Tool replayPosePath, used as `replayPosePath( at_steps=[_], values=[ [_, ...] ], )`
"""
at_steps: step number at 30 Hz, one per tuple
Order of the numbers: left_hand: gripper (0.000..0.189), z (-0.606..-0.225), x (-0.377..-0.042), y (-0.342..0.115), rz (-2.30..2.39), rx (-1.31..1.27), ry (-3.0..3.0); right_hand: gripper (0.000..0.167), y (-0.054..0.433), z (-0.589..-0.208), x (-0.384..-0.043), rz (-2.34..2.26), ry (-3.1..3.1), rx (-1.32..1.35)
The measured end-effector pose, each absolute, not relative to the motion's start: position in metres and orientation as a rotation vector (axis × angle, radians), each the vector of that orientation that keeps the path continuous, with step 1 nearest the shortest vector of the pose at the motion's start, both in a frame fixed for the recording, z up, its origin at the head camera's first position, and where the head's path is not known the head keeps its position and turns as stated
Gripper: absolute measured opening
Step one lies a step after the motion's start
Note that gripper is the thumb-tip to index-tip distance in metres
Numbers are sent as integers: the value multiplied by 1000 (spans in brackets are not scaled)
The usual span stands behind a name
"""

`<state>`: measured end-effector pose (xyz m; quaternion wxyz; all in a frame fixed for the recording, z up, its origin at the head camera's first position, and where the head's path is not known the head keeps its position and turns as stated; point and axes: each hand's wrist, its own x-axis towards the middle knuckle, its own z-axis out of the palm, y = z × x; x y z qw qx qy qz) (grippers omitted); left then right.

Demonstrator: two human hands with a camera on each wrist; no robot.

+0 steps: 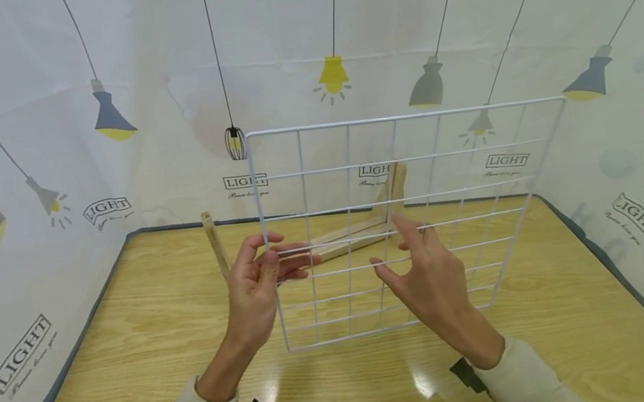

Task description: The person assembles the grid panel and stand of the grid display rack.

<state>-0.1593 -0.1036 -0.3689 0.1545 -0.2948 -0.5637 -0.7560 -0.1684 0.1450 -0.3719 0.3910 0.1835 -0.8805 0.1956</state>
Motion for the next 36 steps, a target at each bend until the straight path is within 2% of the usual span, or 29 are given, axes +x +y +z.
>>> replayPosePath(
  at_steps=[15,24,29,32,36],
  values=[
    [28,-365,-162,-112,-2128,-829,-1672,70,148,-372,-172,499,-2203,488],
    [20,-362,-167,-136,-2023,-596,-1498,70,151,-369,-175,498,-2195,461],
    [21,-367,-172,-155,-1839,-374,-1477,73,154,-366,-175,490,-2185,441],
    [35,-375,-176,-167,-1746,-187,-1696,74,155,-365,-176,487,-2179,427],
    [67,-386,-182,-183,-1743,-10,-2159,73,158,-363,-176,485,-2174,409]
  ],
)
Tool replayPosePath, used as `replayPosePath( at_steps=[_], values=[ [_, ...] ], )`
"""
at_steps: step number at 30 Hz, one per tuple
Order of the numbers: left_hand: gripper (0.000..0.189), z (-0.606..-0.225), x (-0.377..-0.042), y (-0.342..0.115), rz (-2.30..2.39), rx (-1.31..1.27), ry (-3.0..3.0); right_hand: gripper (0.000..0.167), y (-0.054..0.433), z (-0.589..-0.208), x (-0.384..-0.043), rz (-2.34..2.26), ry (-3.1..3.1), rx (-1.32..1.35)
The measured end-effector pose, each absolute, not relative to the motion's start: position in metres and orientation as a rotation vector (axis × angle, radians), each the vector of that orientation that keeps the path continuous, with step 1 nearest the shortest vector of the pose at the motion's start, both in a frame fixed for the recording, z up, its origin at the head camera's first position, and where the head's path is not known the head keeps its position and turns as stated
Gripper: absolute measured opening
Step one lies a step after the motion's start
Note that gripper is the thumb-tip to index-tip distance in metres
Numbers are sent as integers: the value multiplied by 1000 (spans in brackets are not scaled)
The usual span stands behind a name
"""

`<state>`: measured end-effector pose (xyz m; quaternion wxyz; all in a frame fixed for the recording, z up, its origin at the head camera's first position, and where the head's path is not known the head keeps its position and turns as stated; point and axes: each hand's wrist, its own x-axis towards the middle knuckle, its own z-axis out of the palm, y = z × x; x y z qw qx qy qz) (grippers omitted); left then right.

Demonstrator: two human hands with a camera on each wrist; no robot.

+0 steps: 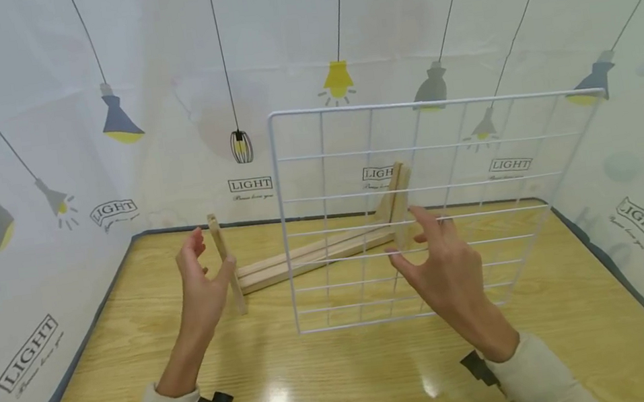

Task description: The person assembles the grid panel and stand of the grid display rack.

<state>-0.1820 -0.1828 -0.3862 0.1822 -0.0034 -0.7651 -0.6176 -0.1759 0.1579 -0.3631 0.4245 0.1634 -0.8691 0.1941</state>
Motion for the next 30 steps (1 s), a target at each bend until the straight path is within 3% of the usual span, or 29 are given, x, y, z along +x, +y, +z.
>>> replayPosePath(
  at_steps=[5,30],
  values=[
    [86,-394,-192,-192,-1794,-5,-2484,71,161,-359,-176,479,-2155,394],
    [81,-427,-212,-204,-1560,-134,-2659,71,172,-337,-179,443,-2077,425]
  ],
)
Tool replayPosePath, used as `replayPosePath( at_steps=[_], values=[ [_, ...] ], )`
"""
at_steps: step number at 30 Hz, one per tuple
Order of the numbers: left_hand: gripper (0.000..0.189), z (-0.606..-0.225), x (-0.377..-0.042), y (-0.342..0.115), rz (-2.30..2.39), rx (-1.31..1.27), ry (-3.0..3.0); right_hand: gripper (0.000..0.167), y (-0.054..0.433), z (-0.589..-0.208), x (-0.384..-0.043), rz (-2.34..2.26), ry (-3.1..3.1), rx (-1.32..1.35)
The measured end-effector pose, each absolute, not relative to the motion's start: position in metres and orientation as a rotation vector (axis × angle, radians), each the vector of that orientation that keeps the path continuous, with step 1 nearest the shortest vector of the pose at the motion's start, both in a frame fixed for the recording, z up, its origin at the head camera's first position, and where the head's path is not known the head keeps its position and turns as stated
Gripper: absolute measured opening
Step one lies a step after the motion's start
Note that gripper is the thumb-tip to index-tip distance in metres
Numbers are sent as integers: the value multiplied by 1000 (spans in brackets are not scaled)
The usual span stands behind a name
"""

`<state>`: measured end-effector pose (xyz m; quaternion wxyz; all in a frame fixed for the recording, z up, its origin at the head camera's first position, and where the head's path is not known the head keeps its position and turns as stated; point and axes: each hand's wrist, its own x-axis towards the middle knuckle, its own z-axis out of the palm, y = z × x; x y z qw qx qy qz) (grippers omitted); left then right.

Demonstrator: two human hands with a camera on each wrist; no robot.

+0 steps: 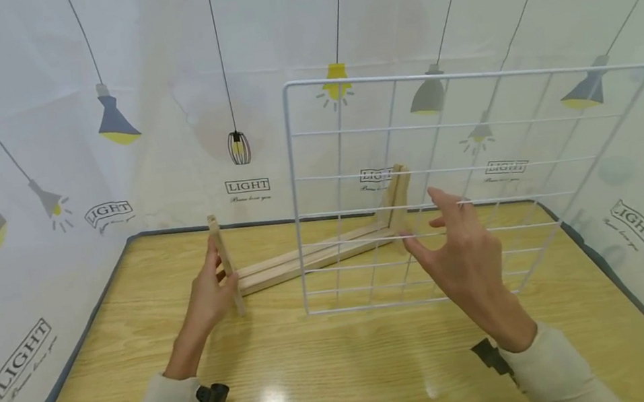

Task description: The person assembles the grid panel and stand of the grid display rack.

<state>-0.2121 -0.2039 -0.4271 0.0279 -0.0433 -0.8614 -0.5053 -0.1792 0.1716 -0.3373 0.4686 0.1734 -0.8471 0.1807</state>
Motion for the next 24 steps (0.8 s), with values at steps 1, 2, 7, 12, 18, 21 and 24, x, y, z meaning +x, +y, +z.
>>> replayPosePath(
  at_steps=[1,2,7,12,18,21,24],
  values=[
    [81,-427,-213,-202,-1553,-138,-2661,71,172,-337,-179,446,-2075,427],
    [81,-428,-214,-201,-1546,-139,-2664,72,173,-336,-179,447,-2075,428],
    [81,-430,-217,-194,-1532,-134,-2664,71,174,-334,-180,448,-2082,428],
    [81,-430,-218,-189,-1536,-161,-2652,70,175,-331,-181,444,-2080,423],
    [80,-430,-220,-183,-1538,-167,-2653,71,175,-327,-183,440,-2067,425],
    [80,-430,-221,-180,-1542,-180,-2649,71,174,-326,-184,445,-2066,425],
    [80,-430,-221,-178,-1535,-187,-2654,71,174,-324,-185,449,-2070,422]
  ],
)
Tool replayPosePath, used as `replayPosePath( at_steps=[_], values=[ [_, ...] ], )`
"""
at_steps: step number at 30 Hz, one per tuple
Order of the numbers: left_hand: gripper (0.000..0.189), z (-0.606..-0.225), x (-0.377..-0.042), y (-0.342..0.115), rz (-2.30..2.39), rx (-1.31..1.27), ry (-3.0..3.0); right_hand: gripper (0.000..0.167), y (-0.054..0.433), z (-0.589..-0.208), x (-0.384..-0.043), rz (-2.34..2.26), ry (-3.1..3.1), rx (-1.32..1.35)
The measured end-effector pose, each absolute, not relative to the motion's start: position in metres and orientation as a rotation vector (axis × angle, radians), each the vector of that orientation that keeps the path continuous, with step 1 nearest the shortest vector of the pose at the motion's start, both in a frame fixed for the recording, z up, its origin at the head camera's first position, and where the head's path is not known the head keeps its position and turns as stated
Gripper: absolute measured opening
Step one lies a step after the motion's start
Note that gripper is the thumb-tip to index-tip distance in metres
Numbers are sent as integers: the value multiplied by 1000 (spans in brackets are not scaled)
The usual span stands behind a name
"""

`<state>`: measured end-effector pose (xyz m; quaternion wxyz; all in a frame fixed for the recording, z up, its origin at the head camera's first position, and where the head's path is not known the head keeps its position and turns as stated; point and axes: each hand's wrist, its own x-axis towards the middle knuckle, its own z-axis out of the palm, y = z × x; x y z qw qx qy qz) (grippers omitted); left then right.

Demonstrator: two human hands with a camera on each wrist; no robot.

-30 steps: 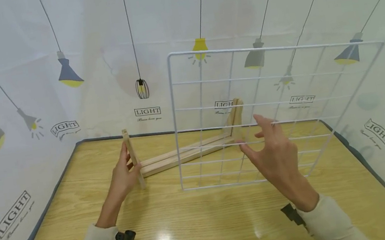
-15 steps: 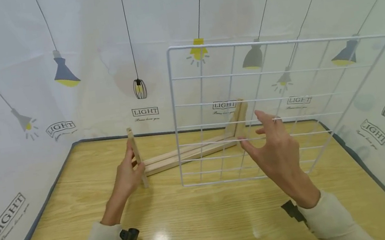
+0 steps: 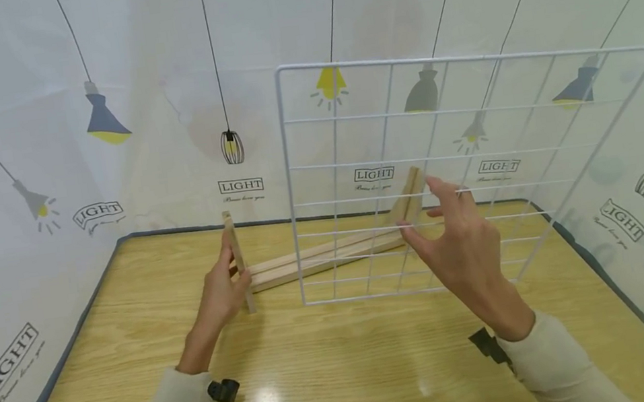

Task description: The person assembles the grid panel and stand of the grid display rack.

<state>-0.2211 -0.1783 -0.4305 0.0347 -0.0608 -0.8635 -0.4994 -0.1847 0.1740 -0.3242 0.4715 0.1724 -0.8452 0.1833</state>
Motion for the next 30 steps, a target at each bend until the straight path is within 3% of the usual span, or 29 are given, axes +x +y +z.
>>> replayPosePath(
  at_steps=[30],
  values=[
    [82,-438,-221,-155,-1568,-279,-2648,67,170,-310,-191,424,-2060,413]
  ],
)
